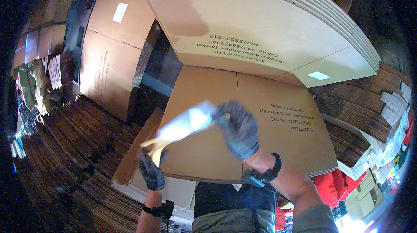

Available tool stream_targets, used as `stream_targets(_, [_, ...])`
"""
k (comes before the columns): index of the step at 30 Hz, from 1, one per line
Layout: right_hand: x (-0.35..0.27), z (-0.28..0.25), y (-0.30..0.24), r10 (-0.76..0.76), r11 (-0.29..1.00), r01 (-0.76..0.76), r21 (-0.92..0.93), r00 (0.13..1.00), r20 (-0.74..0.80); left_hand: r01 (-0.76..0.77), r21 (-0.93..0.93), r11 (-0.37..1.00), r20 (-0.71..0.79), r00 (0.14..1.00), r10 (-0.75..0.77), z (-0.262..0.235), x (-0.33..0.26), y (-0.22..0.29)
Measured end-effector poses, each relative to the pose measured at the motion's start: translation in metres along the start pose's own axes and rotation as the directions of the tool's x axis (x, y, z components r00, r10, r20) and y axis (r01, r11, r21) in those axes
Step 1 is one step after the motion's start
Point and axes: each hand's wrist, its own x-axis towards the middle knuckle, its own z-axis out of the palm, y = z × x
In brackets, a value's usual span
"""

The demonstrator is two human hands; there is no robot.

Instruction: Affixing labels and shipping documents to stacks of flattened cardboard boxes in a warehouse environment.

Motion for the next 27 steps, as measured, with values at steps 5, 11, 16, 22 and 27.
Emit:
stream_targets(5, [0.113, -0.011, 0.099, 0.211, 0.94, -0.193, -0.281, 0.977, 0.034, -0.157, 0.341, 0.927, -0.356, 0.891, 0.282, -0.046, 0.002, -0.039])
stream_targets(11, [0.163, 0.024, 0.305, 0.514, 0.676, -0.179, -0.714, 0.81, 0.283, -0.109, 0.654, 0.748, -0.233, 0.912, 0.337, -0.014, 0.008, -0.056])
stream_targets(16, [0.164, 0.071, 0.346, 0.6, 0.568, -0.109, -0.816, 0.734, 0.319, -0.057, 0.672, 0.738, -0.303, 0.889, 0.344, -0.016, 0.006, -0.055])
stream_targets(22, [0.163, 0.09, 0.345, 0.711, 0.43, -0.095, -0.898, 0.648, 0.272, -0.022, 0.681, 0.732, -0.327, 0.885, 0.331, -0.021, 0.006, -0.063])
stream_targets(27, [0.158, 0.096, 0.33, 0.716, 0.348, -0.107, -0.931, 0.672, 0.19, -0.017, 0.653, 0.757, -0.327, 0.895, 0.302, -0.006, 0.011, -0.052])
